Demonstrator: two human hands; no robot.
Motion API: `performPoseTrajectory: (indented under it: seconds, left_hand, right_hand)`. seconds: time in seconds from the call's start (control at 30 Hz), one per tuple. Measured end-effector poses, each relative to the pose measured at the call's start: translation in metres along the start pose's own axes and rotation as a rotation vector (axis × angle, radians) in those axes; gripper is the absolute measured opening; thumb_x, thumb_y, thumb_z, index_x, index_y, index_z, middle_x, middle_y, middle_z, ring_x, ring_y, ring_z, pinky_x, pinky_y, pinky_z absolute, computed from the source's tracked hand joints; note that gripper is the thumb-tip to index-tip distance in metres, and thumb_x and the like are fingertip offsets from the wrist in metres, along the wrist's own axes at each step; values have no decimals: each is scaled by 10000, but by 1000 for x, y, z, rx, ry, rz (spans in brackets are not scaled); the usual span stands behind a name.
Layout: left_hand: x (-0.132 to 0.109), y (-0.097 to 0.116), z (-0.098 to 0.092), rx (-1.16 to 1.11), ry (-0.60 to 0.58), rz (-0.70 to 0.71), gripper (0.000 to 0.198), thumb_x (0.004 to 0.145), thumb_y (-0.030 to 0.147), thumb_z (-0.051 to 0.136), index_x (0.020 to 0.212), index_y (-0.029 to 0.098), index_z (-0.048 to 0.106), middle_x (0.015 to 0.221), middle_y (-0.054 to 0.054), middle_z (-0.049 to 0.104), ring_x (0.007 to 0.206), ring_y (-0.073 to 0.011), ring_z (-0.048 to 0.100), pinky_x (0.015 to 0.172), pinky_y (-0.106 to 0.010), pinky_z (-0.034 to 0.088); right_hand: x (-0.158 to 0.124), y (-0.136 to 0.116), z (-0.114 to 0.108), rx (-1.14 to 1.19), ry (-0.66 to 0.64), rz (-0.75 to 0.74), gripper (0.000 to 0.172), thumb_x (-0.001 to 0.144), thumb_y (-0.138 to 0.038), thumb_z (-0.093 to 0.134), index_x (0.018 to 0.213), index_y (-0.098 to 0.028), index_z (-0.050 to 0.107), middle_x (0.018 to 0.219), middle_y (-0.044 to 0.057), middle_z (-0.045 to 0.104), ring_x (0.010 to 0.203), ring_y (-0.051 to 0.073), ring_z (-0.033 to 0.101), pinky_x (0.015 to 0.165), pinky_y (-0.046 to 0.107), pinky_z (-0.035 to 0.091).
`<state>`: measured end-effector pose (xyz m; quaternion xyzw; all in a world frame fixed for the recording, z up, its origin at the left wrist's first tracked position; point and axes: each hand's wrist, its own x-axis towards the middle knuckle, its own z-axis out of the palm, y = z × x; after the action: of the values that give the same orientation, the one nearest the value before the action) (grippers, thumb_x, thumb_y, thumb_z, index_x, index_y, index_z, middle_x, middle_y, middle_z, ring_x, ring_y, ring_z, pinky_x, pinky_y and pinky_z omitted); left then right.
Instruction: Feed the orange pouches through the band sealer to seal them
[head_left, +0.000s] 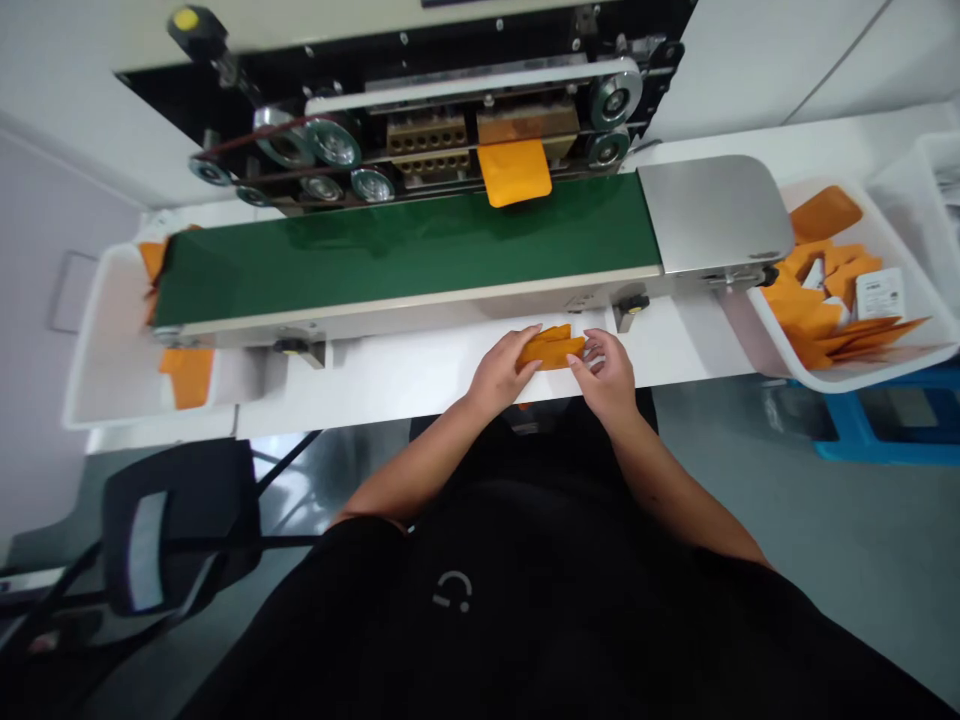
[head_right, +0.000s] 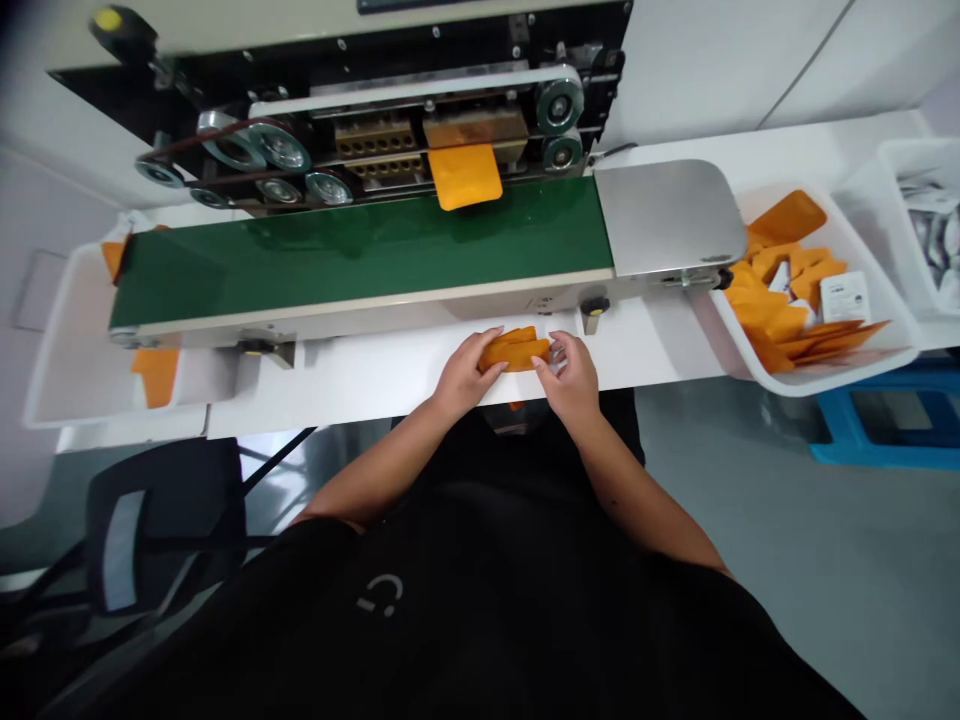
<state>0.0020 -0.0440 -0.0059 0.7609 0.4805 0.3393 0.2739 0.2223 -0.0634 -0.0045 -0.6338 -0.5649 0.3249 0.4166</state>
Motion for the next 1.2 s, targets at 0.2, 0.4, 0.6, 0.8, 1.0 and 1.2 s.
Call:
performPoseTrajectory:
  seconds: [0.2, 0.4, 0.6, 0.8, 1.0, 1.2]
  left_hand:
    - [1, -4, 2, -14, 35, -27, 575, 986, 366, 682, 1521, 254, 505, 1378, -131, 679, 1256, -300, 670, 1094, -472, 558]
    - [1, -7, 3, 4, 50, -34, 580, 990, 413, 684, 1517, 247, 506, 1384, -137, 679, 1262, -301, 669, 1097, -483, 554]
    - [0, -5, 2, 10, 52, -20, 574, 1003, 423, 672, 1521, 249, 499, 1414, -137, 666, 1292, -292, 657, 1120, -471, 540]
    - [2, -5, 2, 11, 47, -31, 578, 975, 347, 701, 1511, 242, 512, 1387, -137, 680, 1261, -301, 674, 1094, -474, 559]
    - [2, -4, 1, -8, 32, -57, 588, 940, 257, 714, 1499, 235, 534, 1397, -136, 672, 1284, -302, 661, 1123, -474, 542]
    - [1, -2, -1, -12, 32, -64, 552, 952, 273, 705, 1482, 251, 549, 1383, -130, 682, 1263, -303, 673, 1100, -485, 557]
  right_hand:
    - [11, 3, 5, 160, -64, 102, 311, 823, -393, 760, 1059, -208, 680, 926, 21, 695, 788, 148, 628, 724, 279, 526]
    - [15, 6, 8, 550, 41, 168, 405, 795, -411, 802, 1080, -211, 594, 916, 3, 696, 749, 112, 641, 701, 239, 549]
    - [19, 6, 4, 667, 93, 175, 425, 766, -392, 845, 1055, -208, 594, 919, -2, 700, 780, 101, 671, 702, 212, 576]
    - [10, -5, -2, 709, 111, 200, 407, 756, -420, 859, 1017, -201, 636, 935, -2, 700, 788, 102, 702, 773, 260, 631]
    - [15, -76, -41, 762, 140, 25, 302, 872, -455, 790, 1031, -251, 634, 861, -21, 652, 778, 111, 691, 723, 269, 624]
    - [108, -121, -90, 797, 73, 51, 197, 934, -350, 717, 1001, -230, 575, 700, -34, 610, 661, 121, 636, 737, 309, 606]
